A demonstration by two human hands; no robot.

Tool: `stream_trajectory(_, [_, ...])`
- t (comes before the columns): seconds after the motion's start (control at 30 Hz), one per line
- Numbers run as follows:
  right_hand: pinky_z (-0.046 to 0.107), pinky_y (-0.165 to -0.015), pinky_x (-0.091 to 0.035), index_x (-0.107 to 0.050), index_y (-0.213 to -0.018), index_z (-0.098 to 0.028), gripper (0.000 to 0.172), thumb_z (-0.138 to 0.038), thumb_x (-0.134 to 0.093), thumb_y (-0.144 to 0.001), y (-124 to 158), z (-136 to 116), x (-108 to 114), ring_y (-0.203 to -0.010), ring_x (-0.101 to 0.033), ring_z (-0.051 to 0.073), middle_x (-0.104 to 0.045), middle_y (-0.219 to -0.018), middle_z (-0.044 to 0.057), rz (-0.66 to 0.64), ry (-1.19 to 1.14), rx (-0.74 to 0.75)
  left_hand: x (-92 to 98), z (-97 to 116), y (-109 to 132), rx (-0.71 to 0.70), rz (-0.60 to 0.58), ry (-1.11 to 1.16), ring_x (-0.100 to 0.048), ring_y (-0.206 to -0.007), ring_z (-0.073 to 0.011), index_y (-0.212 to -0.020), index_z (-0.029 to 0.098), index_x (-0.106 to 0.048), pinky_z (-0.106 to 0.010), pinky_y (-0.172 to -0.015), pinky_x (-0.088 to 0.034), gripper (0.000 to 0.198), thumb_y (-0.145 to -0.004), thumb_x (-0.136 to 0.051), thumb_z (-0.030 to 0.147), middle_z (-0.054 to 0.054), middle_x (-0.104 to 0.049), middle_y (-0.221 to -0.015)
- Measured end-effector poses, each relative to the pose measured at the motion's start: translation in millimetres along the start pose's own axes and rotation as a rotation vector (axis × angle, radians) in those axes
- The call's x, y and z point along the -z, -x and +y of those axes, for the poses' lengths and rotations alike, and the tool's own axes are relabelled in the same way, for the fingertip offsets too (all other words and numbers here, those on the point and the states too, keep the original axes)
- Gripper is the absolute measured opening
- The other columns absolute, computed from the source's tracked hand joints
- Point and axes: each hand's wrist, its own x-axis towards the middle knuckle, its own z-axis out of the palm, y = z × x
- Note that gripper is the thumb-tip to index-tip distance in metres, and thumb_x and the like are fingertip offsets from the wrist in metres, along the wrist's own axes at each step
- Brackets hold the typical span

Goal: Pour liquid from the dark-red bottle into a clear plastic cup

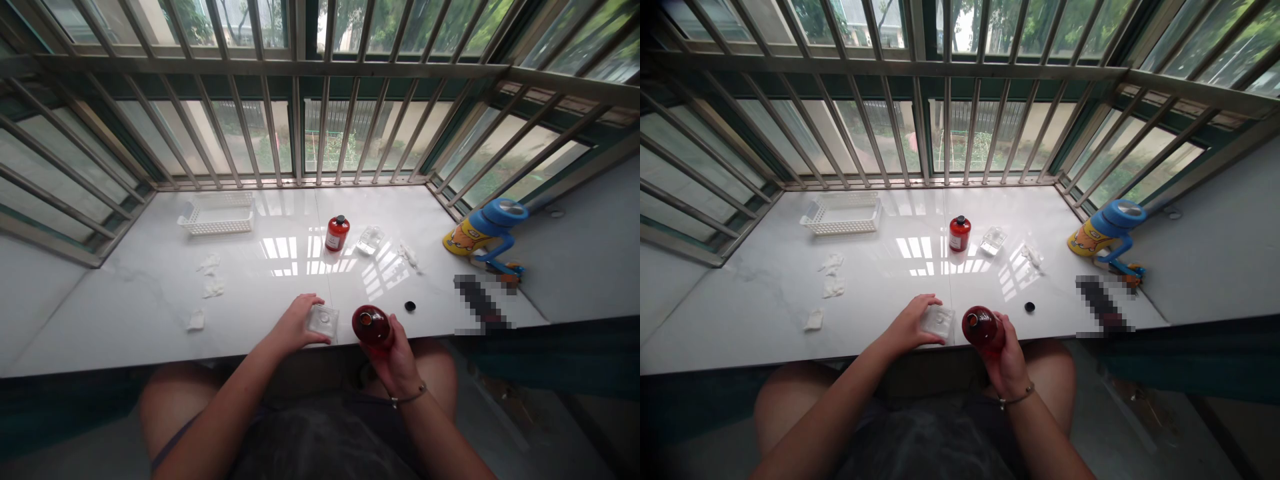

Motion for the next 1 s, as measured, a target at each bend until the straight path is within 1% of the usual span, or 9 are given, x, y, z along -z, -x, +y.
stream_trajectory(0.1, [0.036,-0.07,-0.069,-0.077,-0.107,-0.025,0.038,-0.051,-0.089,-0.082,-1.3,0.2,1.6,-0.088,-0.077,0.023,-0.083,-0.104,0.001,-0.035,0.039,0.026,-1.7,9.2,10.0,0.094,0.09,0.025,-0.049,-0.152,-0.0388,-0.133,0.025,-0.064,-0.057,-0.128,-0.04,0.081,-0.063,-0.104,0.034,-0.016,-0.057,-0.156])
stream_trajectory(0.27, [0.037,-0.077,-0.069,-0.076,-0.107,-0.026,0.038,-0.052,-0.089,-0.083,-1.8,0.8,1.5,-0.087,-0.077,0.021,-0.083,-0.102,-0.002,-0.067,0.079,0.062,4.4,31.2,32.8,0.116,0.136,0.134,-0.065,-0.133,-0.0329,-0.134,0.029,-0.06,-0.052,-0.116,-0.052,0.074,-0.072,-0.098,0.036,-0.008,-0.067,-0.14])
stream_trajectory(0.33, [0.036,-0.078,-0.069,-0.076,-0.107,-0.026,0.037,-0.052,-0.088,-0.084,-0.6,1.0,-0.8,-0.086,-0.077,0.02,-0.083,-0.102,-0.002,-0.081,0.1,0.072,5.0,37.4,41.2,0.115,0.176,0.164,-0.067,-0.127,-0.0306,-0.139,0.03,-0.057,-0.049,-0.111,-0.056,0.078,-0.072,-0.098,0.036,-0.007,-0.065,-0.141])
stream_trajectory(0.43, [0.034,-0.076,-0.068,-0.077,-0.107,-0.026,0.038,-0.054,-0.087,-0.084,2.2,1.6,-5.4,-0.085,-0.077,0.02,-0.083,-0.102,-0.001,-0.103,0.144,0.095,4.0,44.3,52.1,0.189,0.266,0.17,-0.071,-0.114,-0.0273,-0.147,0.031,-0.049,-0.047,-0.1,-0.062,0.095,-0.068,-0.101,0.038,-0.009,-0.063,-0.143])
stream_trajectory(0.47, [0.035,-0.075,-0.067,-0.077,-0.108,-0.026,0.038,-0.054,-0.087,-0.084,3.2,2.0,-6.8,-0.086,-0.077,0.021,-0.083,-0.103,-0.001,-0.113,0.162,0.103,4.0,46.4,55.3,0.213,0.287,0.155,-0.072,-0.109,-0.0265,-0.146,0.031,-0.049,-0.046,-0.095,-0.064,0.096,-0.066,-0.102,0.04,-0.009,-0.064,-0.142])
stream_trajectory(0.53, [0.035,-0.075,-0.067,-0.076,-0.11,-0.027,0.039,-0.056,-0.086,-0.085,5.2,2.8,-9.1,-0.086,-0.077,0.022,-0.083,-0.103,0.0,-0.14,0.196,0.118,5.0,50.2,60.9,0.219,0.306,0.094,-0.072,-0.103,-0.0257,-0.138,0.029,-0.056,-0.045,-0.09,-0.065,0.088,-0.065,-0.103,0.043,-0.008,-0.066,-0.137])
stream_trajectory(0.6, [0.035,-0.075,-0.066,-0.076,-0.111,-0.027,0.04,-0.057,-0.084,-0.087,7.0,3.4,-10.8,-0.086,-0.077,0.022,-0.082,-0.101,0.001,-0.166,0.223,0.132,7.0,52.9,65.4,0.163,0.313,0.025,-0.072,-0.104,-0.0265,-0.134,0.03,-0.06,-0.045,-0.09,-0.065,0.082,-0.066,-0.103,0.045,-0.008,-0.067,-0.134])
stream_trajectory(0.73, [0.033,-0.074,-0.065,-0.075,-0.11,-0.028,0.039,-0.059,-0.083,-0.088,10.0,3.4,-14.4,-0.086,-0.075,0.021,-0.081,-0.1,0.002,-0.18,0.258,0.174,9.0,53.3,71.2,0.051,0.349,-0.025,-0.07,-0.114,-0.0291,-0.14,0.032,-0.058,-0.046,-0.095,-0.065,0.086,-0.067,-0.104,0.044,-0.007,-0.068,-0.133])
stream_trajectory(1.0, [0.032,-0.077,-0.064,-0.074,-0.106,-0.028,0.042,-0.061,-0.086,-0.084,12.7,1.6,-18.5,-0.091,-0.075,0.022,-0.08,-0.104,0.002,-0.166,0.299,0.241,7.3,54.4,76.1,0.115,0.343,0.031,-0.073,-0.114,-0.0295,-0.141,0.031,-0.057,-0.05,-0.098,-0.065,0.084,-0.07,-0.102,0.044,-0.008,-0.067,-0.139])
